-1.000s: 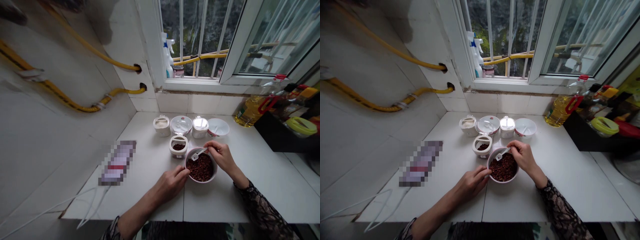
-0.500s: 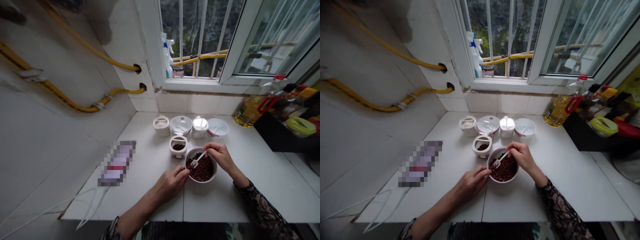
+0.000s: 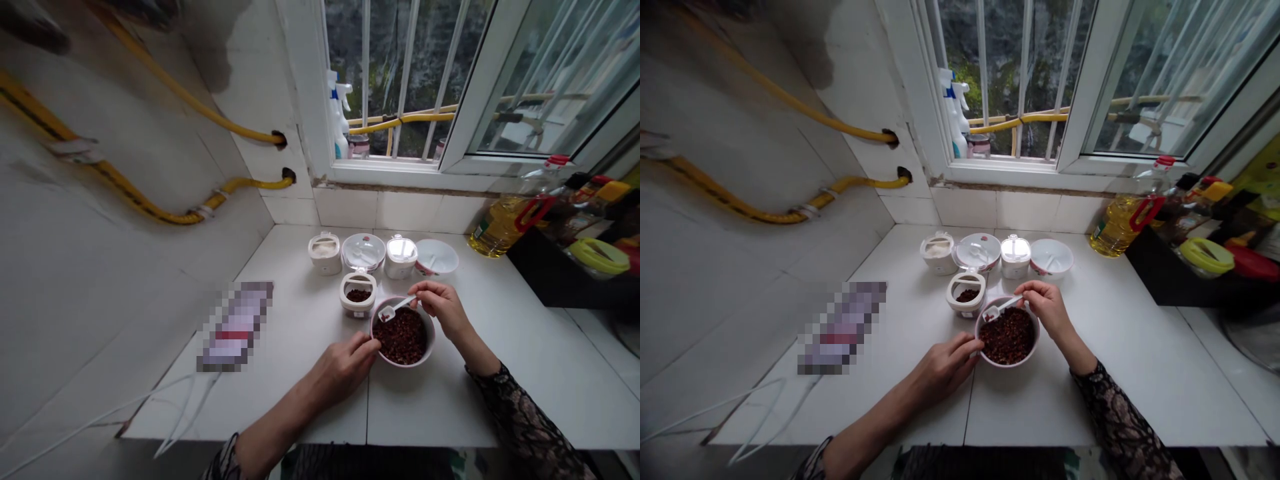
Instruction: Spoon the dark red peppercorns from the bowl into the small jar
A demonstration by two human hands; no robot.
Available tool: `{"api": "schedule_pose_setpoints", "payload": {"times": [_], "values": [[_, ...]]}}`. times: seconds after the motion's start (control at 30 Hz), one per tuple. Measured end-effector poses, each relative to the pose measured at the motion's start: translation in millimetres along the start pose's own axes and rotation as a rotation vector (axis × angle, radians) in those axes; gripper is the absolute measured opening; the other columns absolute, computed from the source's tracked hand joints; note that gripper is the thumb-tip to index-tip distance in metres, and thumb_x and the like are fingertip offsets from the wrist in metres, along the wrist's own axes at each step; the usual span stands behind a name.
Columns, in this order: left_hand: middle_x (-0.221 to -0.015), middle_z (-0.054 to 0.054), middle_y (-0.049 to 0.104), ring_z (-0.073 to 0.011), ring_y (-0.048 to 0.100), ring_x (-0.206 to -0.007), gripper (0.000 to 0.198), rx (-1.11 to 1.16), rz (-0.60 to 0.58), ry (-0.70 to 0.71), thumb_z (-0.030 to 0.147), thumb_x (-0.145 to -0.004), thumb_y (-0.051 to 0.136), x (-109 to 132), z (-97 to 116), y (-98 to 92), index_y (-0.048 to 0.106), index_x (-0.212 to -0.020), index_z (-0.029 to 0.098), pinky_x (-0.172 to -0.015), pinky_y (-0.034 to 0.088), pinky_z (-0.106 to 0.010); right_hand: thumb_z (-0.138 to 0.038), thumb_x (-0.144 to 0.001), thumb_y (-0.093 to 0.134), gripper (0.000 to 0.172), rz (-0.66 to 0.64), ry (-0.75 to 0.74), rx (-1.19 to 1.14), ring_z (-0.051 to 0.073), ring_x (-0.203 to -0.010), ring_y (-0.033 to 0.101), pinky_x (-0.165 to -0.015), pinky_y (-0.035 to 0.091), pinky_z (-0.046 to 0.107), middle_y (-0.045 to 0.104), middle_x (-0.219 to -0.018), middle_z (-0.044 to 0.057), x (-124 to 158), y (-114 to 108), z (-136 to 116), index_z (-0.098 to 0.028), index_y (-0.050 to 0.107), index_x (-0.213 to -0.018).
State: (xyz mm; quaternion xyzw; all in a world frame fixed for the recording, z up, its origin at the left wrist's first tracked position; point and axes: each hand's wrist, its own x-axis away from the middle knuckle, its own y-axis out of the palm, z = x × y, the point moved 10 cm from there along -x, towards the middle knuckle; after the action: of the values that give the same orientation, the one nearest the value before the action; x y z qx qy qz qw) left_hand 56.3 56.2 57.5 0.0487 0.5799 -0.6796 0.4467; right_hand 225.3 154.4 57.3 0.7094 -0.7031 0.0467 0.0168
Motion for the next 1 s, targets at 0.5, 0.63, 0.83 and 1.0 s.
{"api": "schedule_pose_setpoints", "payload": {"times": [0.5, 0.63, 0.83, 1.0], "values": [[-0.09, -0.006, 0.062, -0.0132, 0.064, -0.07, 0.02, -0.013, -0.021, -0.019, 0.016, -0.098, 0.038, 2, -4, 4.8, 0.051, -0.112, 0.016, -0.057, 0.054, -0.02, -0.008, -0.088, 0.044, 0.029, 0.001, -0.992, 0.695, 0.019, -0.085, 0.07, -0.074, 0.055, 0.031, 0.074, -0.095, 0.008, 56, 53, -72, -0.02, 0.066, -0.103], [-0.09, -0.007, 0.062, -0.0138, 0.064, -0.07, 0.019, -0.012, -0.015, -0.008, 0.014, -0.097, 0.039, 3, -3, 4.7, 0.051, -0.112, 0.016, -0.057, 0.054, -0.021, -0.011, -0.089, 0.047, 0.021, 0.088, -0.881, 0.575, 0.014, -0.066, 0.067, -0.062, 0.053, 0.025, 0.071, -0.079, 0.003, 49, 23, -75, -0.02, 0.064, -0.093], [-0.09, -0.007, 0.062, -0.0126, 0.064, -0.07, 0.019, -0.008, -0.021, -0.014, 0.015, -0.097, 0.039, 2, -3, 4.1, 0.051, -0.112, 0.016, -0.057, 0.054, -0.02, -0.012, -0.082, 0.046, 0.02, -0.026, -0.792, 0.84, 0.016, -0.062, 0.065, -0.059, 0.048, 0.026, 0.07, -0.071, 0.004, 37, 30, -49, -0.019, 0.065, -0.08], [-0.088, -0.006, 0.062, -0.0128, 0.064, -0.069, 0.018, -0.008, 0.004, -0.008, 0.015, -0.098, 0.038, 1, -1, 0.4, 0.051, -0.111, 0.016, -0.057, 0.054, -0.02, -0.012, -0.08, 0.046, 0.022, -0.121, -0.672, 0.796, 0.014, -0.062, 0.064, -0.06, 0.047, 0.025, 0.072, -0.072, 0.003, 31, 38, -35, -0.019, 0.066, -0.078]]}}
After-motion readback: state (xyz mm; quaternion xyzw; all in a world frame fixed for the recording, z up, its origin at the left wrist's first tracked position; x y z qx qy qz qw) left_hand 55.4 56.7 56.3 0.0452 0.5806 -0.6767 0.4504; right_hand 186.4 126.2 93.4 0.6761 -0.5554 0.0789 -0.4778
